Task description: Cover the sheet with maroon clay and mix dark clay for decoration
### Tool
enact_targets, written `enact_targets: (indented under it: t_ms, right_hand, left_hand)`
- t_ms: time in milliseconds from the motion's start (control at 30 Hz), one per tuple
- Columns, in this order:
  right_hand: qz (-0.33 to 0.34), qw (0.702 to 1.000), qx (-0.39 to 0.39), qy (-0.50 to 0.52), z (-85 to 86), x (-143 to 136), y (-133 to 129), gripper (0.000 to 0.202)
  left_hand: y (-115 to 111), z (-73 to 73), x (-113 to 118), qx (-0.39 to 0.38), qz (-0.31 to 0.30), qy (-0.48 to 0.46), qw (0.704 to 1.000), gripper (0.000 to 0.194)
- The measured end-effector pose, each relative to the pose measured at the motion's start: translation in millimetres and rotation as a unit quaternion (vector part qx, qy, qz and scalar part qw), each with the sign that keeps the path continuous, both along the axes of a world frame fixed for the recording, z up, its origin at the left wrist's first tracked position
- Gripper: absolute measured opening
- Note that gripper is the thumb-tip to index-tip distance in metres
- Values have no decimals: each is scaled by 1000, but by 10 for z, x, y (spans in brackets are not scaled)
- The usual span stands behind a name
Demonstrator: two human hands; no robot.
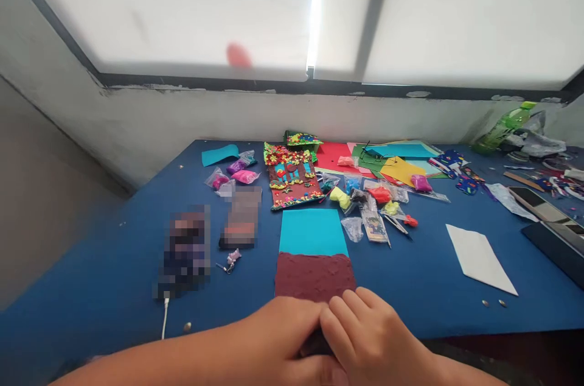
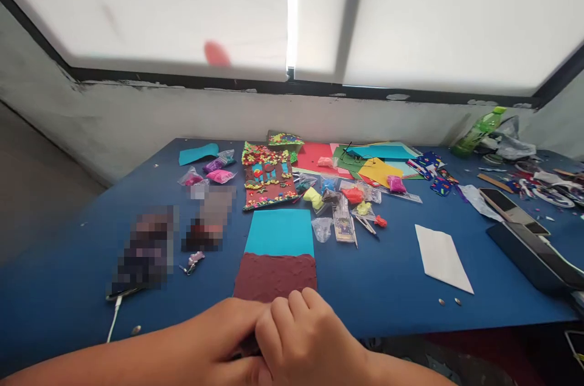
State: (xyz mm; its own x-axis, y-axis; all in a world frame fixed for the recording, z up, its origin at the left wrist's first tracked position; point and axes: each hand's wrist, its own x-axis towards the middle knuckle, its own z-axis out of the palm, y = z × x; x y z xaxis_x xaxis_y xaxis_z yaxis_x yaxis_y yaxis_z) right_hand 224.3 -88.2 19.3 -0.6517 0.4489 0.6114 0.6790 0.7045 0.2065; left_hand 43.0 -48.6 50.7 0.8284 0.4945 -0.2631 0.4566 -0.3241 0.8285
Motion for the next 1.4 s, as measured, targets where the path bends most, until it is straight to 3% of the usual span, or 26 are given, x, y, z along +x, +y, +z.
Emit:
enact_targets:
  t_ms: [100,200,300,433,567,800,900,1033,1133,1267,1333,1400]
  right_hand:
    - [-16,1000,14,-11,-30,-88,1,37]
    - [-8,999,10,-32,-11,8,1,33]
    - [-11,1000,10,-23,35,213,-3,32]
    - [-48,999,2,11,84,353,-13,31]
    - [6,1000,-19,8,50,165,-36,31]
    - [35,999,0,8,-15,-90,-72,39]
    - [23,1000,7,-8,-16,-104,-61,40]
    - [-11,1000,2,1,42,86,-7,41]
    - [-108,994,34,15,111,443,32,38]
    - [-182,981,68,-5,112,882,27,25]
    - [-176,983,55,0,79,929,6,23]
    - [-145,989,18,23,55,824,-19,21]
  left_hand:
    - [-57,-35,51,41,-30,-20,999,22]
    - [-73,-97,-107,105,-19,-34,994,30]
    - [-42,-151,-370,119,47,-41,991,38]
    - [54,-183,-545,46,154,-64,985,51]
    - [56,-196,-346,56,68,-62,994,57]
    - [-41,-117,-104,43,-20,-35,998,20]
    - [-67,-123,-129,79,-56,-52,994,23]
    - [-40,-141,-368,143,26,-61,987,29]
    - [21,-165,-757,60,156,-85,982,41]
    - [47,-249,-1242,-59,293,-144,943,50]
    - [33,-296,-1325,-80,308,-142,937,55]
    - [13,-316,-1260,-92,303,-108,942,60]
